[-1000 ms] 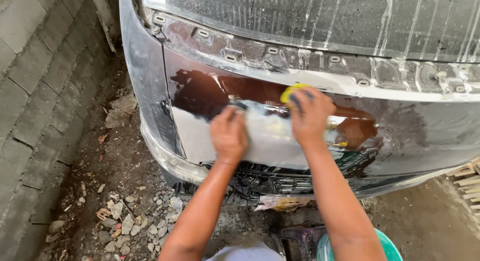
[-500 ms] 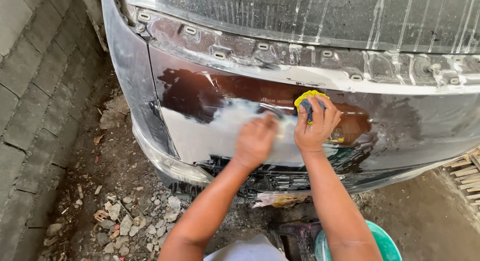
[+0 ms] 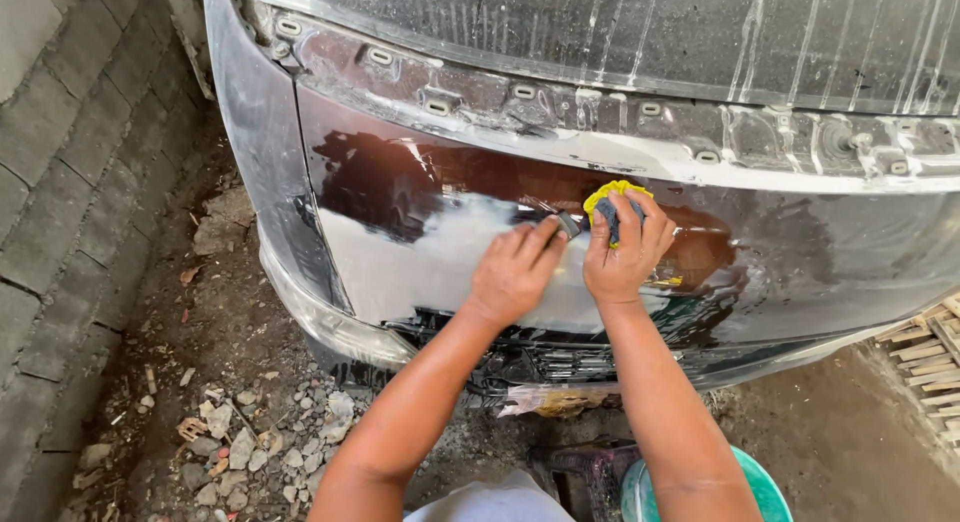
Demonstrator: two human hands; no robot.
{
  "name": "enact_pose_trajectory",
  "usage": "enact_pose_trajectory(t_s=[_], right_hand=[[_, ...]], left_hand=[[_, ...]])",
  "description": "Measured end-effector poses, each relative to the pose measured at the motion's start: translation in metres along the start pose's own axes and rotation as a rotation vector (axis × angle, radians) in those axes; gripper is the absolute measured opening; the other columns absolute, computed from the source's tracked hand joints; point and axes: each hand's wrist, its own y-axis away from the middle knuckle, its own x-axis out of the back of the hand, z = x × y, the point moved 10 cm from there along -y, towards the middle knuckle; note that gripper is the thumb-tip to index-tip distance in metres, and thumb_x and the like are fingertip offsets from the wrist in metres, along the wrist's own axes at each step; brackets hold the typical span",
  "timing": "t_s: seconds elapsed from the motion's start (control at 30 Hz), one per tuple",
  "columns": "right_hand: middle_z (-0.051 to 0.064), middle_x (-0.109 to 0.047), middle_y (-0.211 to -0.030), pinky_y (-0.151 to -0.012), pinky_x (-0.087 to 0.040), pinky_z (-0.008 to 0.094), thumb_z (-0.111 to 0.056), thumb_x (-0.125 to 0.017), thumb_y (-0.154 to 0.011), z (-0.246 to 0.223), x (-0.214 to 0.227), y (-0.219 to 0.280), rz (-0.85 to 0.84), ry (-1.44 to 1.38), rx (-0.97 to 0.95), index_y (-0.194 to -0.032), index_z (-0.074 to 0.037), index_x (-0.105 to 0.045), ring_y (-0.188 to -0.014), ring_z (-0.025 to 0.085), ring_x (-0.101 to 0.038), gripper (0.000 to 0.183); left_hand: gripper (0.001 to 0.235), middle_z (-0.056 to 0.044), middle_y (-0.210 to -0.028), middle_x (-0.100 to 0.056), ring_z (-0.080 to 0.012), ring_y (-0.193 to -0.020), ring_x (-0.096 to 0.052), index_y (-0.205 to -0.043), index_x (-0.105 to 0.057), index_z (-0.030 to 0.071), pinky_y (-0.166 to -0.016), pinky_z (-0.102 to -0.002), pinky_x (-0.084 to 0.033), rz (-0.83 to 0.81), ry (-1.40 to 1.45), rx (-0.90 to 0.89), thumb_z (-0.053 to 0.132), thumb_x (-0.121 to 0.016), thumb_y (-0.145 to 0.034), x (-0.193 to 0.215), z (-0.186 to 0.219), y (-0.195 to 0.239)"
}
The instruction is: Sanding a car panel using sandpaper and water.
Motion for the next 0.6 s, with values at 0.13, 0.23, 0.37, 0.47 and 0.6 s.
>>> enact_pose_trajectory(t_s=[0.13,0.23,0.37,0.47,0.6], right_hand=[[0.009,-0.060,-0.134,-0.104,-0.040,0.047,-0.017,-0.073,-0.102,0.002,0.000,0.002,-0.010,-0.001,0.004,-0.129,-0.012,-0.066,-0.118,0.035,-0.054,0.028],[0.010,-0.060,-0.134,-0.103,-0.040,0.047,-0.016,-0.074,-0.102,0.002,-0.001,0.000,-0.015,-0.014,0.017,-0.129,-0.012,-0.066,-0.117,0.035,-0.054,0.029],[0.010,-0.060,-0.134,-0.103,-0.042,0.047,-0.015,-0.075,-0.102,-0.001,0.001,0.000,-0.019,-0.041,0.038,-0.129,-0.011,-0.067,-0.117,0.034,-0.054,0.029],[0.011,-0.060,-0.133,-0.103,-0.042,0.047,-0.016,-0.074,-0.102,0.000,0.001,-0.002,0.016,-0.015,0.026,-0.129,-0.010,-0.067,-0.117,0.035,-0.055,0.028],[0.012,-0.061,-0.132,-0.103,-0.042,0.048,-0.019,-0.071,-0.104,-0.002,-0.002,0.005,0.003,0.001,0.003,-0.129,-0.009,-0.067,-0.116,0.035,-0.055,0.028]], left_hand=[[0.036,-0.019,-0.139,-0.062,-0.0326,-0.113,-0.063,-0.131,-0.067,0.002,-0.094,-0.049,-0.051,0.159,-0.187,0.035,0.011,-0.068,-0.096,0.030,-0.036,0.003],[0.023,-0.015,-0.132,-0.063,-0.0339,-0.109,-0.061,-0.124,-0.068,0.006,-0.092,-0.046,-0.051,0.306,-0.148,0.441,0.011,-0.070,-0.101,0.050,-0.075,0.010],[0.035,-0.015,-0.134,-0.063,-0.0327,-0.113,-0.063,-0.127,-0.067,0.004,-0.093,-0.046,-0.051,0.109,-0.031,0.125,0.009,-0.069,-0.093,0.006,-0.004,0.000],[0.038,-0.016,-0.137,-0.064,-0.0328,-0.111,-0.063,-0.126,-0.067,0.005,-0.090,-0.046,-0.051,0.002,0.003,-0.058,0.010,-0.068,-0.088,0.000,-0.009,0.006],[0.029,-0.017,-0.129,-0.062,-0.0351,-0.111,-0.061,-0.125,-0.066,0.006,-0.091,-0.048,-0.050,0.265,-0.122,0.287,0.006,-0.070,-0.096,0.087,-0.090,0.018]])
